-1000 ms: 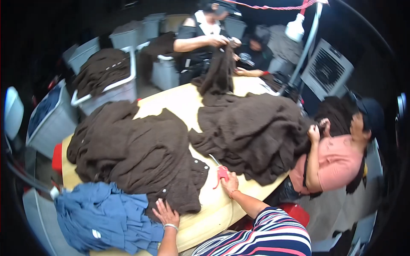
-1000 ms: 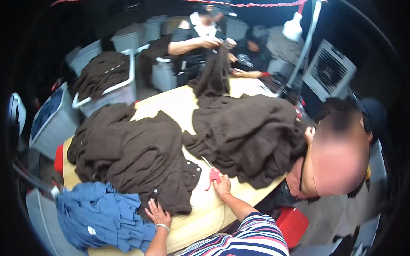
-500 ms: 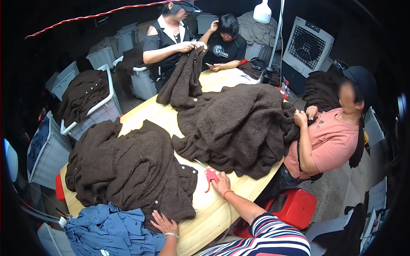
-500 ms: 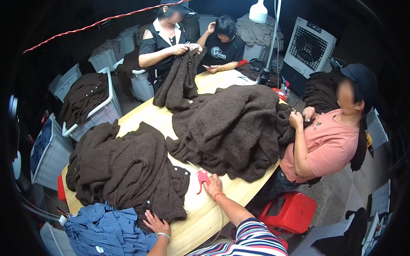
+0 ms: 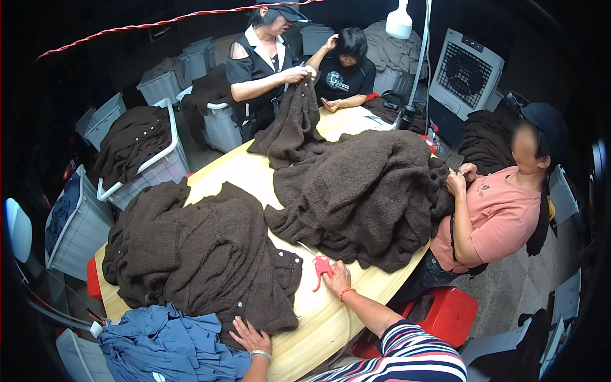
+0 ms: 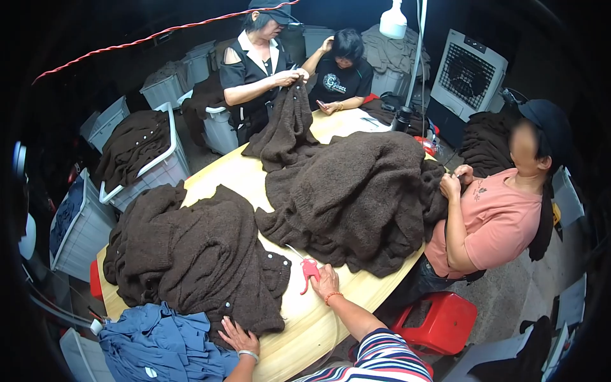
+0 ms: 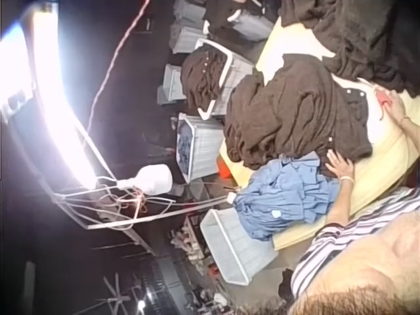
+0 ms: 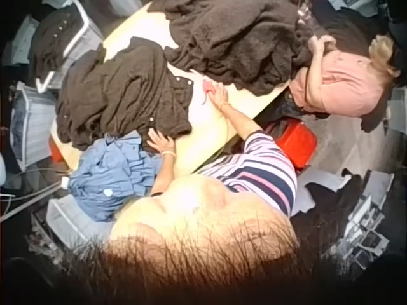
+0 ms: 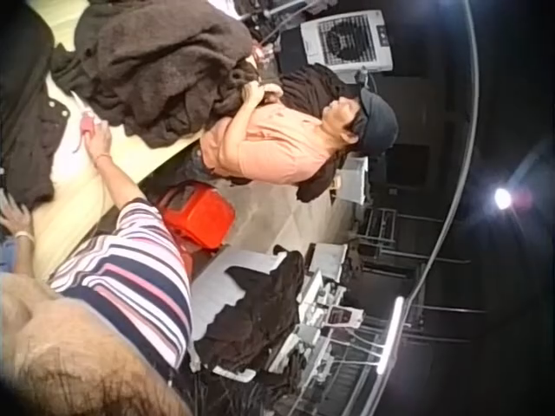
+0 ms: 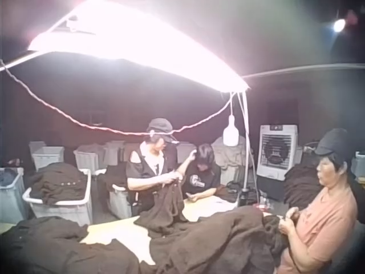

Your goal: Cutting blue fabric with scissors on a work table in a factory setting.

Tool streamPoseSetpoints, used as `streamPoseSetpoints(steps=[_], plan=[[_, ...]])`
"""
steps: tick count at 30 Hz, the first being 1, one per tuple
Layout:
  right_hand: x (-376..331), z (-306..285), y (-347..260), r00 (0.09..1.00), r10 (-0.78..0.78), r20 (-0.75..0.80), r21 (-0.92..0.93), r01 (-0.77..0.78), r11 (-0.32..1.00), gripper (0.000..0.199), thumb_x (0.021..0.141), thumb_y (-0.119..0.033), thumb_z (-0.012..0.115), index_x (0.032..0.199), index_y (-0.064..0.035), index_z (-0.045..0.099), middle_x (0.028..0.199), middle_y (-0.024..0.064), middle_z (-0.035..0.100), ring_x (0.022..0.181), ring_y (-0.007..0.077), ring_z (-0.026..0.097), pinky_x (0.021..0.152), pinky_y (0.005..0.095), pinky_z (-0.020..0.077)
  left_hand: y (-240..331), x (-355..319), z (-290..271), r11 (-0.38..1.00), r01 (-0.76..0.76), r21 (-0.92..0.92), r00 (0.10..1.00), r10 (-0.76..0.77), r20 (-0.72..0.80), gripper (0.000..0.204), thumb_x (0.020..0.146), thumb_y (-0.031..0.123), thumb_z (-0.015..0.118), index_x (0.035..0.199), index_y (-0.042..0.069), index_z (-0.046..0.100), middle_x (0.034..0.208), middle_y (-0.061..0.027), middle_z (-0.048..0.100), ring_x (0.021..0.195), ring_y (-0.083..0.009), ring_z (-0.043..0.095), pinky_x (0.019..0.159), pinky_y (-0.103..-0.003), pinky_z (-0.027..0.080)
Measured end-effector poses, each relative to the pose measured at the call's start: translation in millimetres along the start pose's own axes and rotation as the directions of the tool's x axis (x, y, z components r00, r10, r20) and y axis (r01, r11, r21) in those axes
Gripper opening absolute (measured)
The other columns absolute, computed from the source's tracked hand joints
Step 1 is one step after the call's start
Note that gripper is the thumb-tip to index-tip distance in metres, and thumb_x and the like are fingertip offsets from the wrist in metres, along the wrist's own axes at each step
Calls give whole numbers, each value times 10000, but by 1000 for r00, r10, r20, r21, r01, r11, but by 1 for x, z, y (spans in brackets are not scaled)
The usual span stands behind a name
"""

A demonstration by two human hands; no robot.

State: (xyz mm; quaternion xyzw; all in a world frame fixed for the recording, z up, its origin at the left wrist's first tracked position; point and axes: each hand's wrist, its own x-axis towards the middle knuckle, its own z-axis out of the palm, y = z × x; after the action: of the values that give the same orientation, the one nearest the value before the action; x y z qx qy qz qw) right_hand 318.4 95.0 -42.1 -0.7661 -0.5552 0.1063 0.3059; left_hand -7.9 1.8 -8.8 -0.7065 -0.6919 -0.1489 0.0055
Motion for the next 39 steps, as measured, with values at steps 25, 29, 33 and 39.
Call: streamPoseSetpoints(steps=[25,29,33,39], plan=[[-1,0,-11,999,39,21,9,-39,999,233,754,-257,618,789,-27,606,905,150,513,885,322,533,808,414,442,-7,-4,0,997,77,-6,992,-76,105,710,724,272,632,1336,-13,413,1517,-190,196,1417,-343,137,1107,-592,80],[2,-3,5,999,-34,-9,3,34,999,253,760,-248,598,793,1,573,874,148,488,826,321,523,770,402,435,-7,4,13,999,27,-43,999,-25,32,716,717,276,623,1345,7,412,1511,-188,206,1417,-333,142,1104,-589,66],[5,1,5,1000,9,-2,34,-8,999,218,748,-219,614,805,-11,578,885,145,496,832,325,532,763,418,435,-10,2,18,996,30,-88,999,-27,29,709,751,277,614,1375,40,376,1518,-181,187,1416,-330,150,1093,-607,88],[3,-5,-3,998,-40,55,0,40,999,226,781,-222,567,789,4,558,855,151,483,798,328,525,761,423,420,-13,-3,10,994,20,-111,999,-24,-30,695,769,295,629,1381,63,393,1521,-163,193,1416,-312,162,1092,-589,131]])
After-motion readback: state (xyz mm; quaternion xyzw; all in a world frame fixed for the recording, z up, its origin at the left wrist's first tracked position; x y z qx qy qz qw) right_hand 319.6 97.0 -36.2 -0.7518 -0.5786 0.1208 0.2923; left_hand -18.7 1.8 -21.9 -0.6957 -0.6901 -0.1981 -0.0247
